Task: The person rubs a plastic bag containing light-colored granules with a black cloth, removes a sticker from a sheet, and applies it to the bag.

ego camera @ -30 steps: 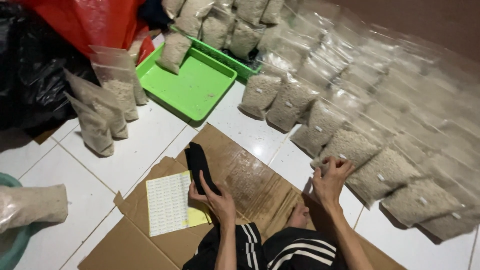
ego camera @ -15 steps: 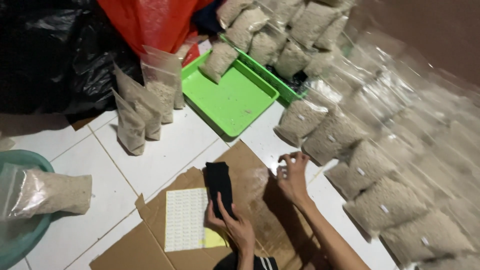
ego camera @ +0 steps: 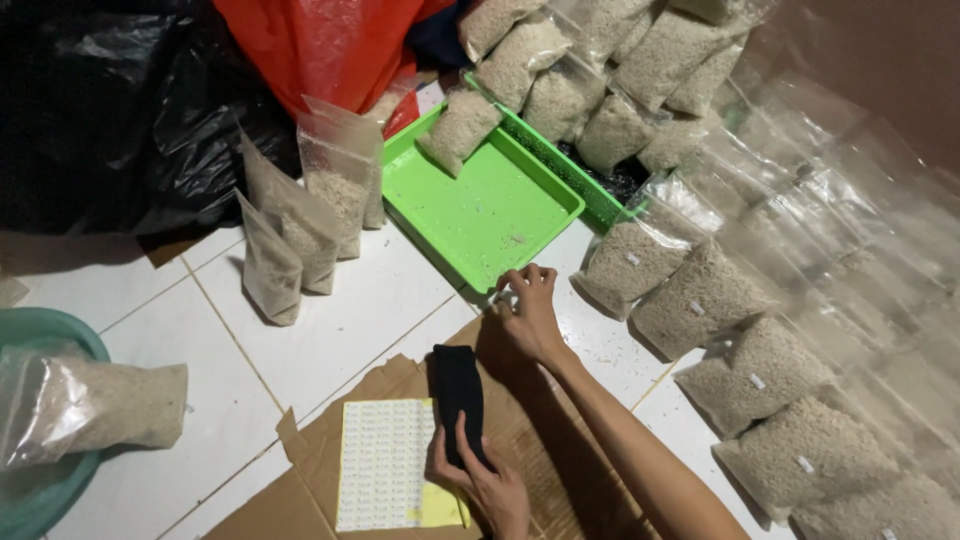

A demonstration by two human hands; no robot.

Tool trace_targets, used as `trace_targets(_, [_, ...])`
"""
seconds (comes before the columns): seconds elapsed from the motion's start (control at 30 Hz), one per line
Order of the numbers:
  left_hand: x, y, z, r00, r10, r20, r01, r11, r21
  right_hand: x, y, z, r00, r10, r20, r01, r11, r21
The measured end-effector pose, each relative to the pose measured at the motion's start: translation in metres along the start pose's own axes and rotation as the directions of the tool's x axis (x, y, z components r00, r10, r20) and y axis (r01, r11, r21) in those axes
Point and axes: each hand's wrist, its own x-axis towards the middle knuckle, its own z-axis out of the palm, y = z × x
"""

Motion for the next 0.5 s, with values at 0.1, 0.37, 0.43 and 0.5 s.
trace_targets(0.1, [-0.001, 0.001, 0.000, 1.000, 0.007, -0.001, -0.007, 0.997, 0.077, 0.006, 0.007, -0.002, 1.000, 0.017, -0.004, -0.017, 1.000, 0.010])
trace_targets(0.37, [-0.007, 0.001, 0.018, 0.991, 0.096, -0.088, -0.071, 0.966, 0.249, 0.076, 0.036, -0.010, 0.996, 0.011, -0.087, -0.006, 0.998, 0.056])
trace_targets(0.43, [-0.017, -0.015, 0.034, 0.998, 0.014, -0.057, -0.001, 0.973, 0.230, 0.117, 0.048, -0.017, 0.965, -0.074, -0.252, 0.088, 0.995, 0.044])
trace_targets(0.5, [-0.032, -0.050, 0.054, 1.000, 0.020, -0.020, -0.013, 0.954, 0.299, 0.172, 0.054, -0.028, 0.930, -0.089, -0.356, 0.132, 0.986, 0.098])
